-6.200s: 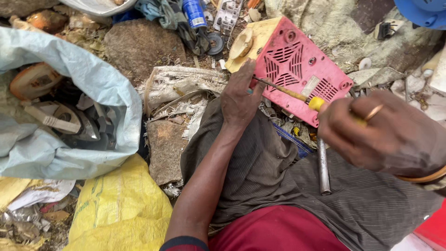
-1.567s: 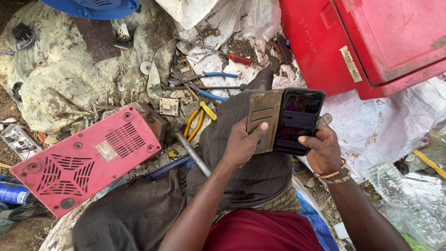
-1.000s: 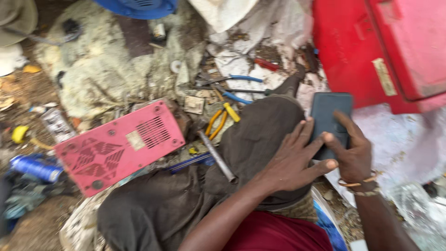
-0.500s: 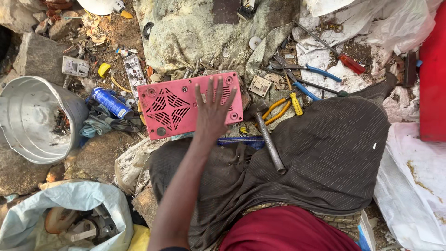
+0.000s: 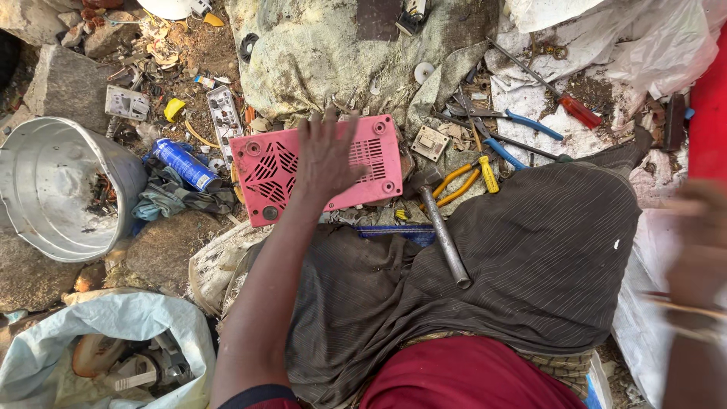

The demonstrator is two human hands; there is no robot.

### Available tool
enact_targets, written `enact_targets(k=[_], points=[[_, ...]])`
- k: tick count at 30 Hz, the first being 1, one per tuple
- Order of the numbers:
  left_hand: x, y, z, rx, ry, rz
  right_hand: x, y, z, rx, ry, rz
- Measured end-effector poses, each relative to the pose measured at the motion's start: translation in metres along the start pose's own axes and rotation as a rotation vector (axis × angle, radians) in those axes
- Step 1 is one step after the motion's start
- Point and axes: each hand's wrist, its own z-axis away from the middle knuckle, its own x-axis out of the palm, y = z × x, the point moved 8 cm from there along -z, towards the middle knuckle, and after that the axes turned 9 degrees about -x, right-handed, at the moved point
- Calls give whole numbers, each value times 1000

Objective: The person disassembles a pink plastic electronic device using a screwdriver and pliers. They remove the cover, cut wires, and extract internal components while sitting on the ground.

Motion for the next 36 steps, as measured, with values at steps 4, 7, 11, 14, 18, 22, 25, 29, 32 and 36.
enact_targets(k=[4,7,11,14,18,22,25,29,32,36], points=[[-12,-16,4,-30,137,139,198,-83,30,267,-609,-500],[-12,-20,20,-38,208,234,292,-105,55,518,-669,-629],[-15,-19,49,-13,285,256,315,-137,61,358,-596,-906],[-21,-14,74,19,338,291,314,-135,84,454,-612,-862],[-25,-5,96,78,396,320,314,-131,116,574,-603,-820],[-23,-1,100,95,367,341,312,-127,116,510,-442,-917],[-30,6,104,93,392,324,301,-126,92,365,-259,-905],[-48,16,123,85,455,314,300,-130,73,340,-304,-905],[-52,17,126,59,353,364,297,-129,76,357,-337,-921],[-45,23,117,2,61,425,285,-121,94,384,-409,-833]])
